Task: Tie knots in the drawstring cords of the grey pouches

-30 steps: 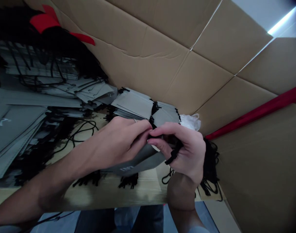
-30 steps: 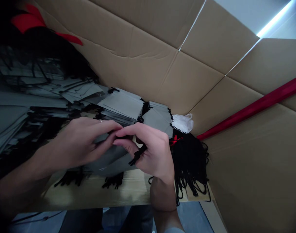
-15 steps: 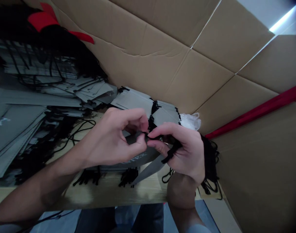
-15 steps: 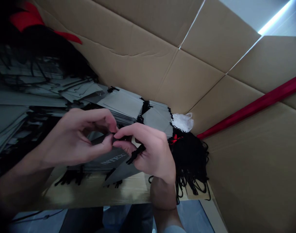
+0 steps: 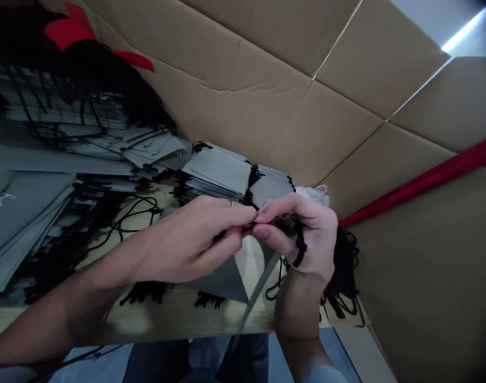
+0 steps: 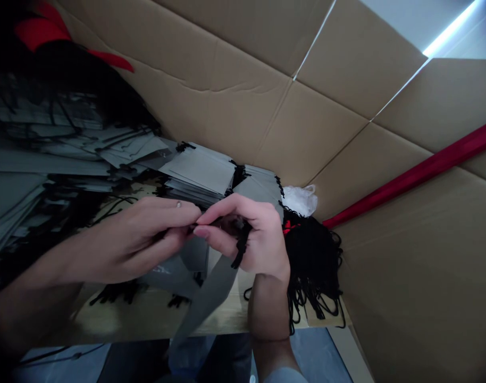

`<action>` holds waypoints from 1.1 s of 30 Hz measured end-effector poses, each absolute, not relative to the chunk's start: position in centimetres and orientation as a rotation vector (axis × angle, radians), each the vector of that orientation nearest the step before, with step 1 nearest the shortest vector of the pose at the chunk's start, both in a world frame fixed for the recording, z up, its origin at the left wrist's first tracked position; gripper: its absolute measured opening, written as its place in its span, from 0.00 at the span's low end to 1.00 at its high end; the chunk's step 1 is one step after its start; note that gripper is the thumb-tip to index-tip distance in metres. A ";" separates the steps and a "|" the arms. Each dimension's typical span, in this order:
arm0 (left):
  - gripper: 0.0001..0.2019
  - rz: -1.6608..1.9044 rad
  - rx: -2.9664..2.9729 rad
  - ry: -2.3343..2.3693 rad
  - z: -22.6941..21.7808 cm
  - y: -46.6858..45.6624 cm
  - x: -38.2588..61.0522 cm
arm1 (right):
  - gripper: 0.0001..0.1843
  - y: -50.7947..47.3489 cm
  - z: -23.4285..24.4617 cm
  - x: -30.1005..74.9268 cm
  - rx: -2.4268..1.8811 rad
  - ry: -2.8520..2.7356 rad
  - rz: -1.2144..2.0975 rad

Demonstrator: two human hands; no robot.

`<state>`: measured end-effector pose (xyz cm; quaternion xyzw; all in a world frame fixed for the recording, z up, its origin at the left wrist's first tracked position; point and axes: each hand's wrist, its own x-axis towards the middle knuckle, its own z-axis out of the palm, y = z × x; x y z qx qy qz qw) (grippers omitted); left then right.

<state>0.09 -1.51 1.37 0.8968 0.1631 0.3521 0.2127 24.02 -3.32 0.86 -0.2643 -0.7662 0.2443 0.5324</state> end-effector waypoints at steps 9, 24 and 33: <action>0.15 0.916 2.205 0.177 2.3 -0.7 -0.5 | 0.16 -2.3 -0.4 23.7 -0.435 -1.628 1.007; 0.23 0.893 2.028 0.094 2.0 -1.1 -0.8 | 0.10 -1.8 -1.1 20.8 -0.101 -1.574 1.240; 0.14 0.861 2.292 0.192 3.0 -1.2 -2.2 | 0.22 -2.6 -1.2 22.9 -0.404 -1.756 0.977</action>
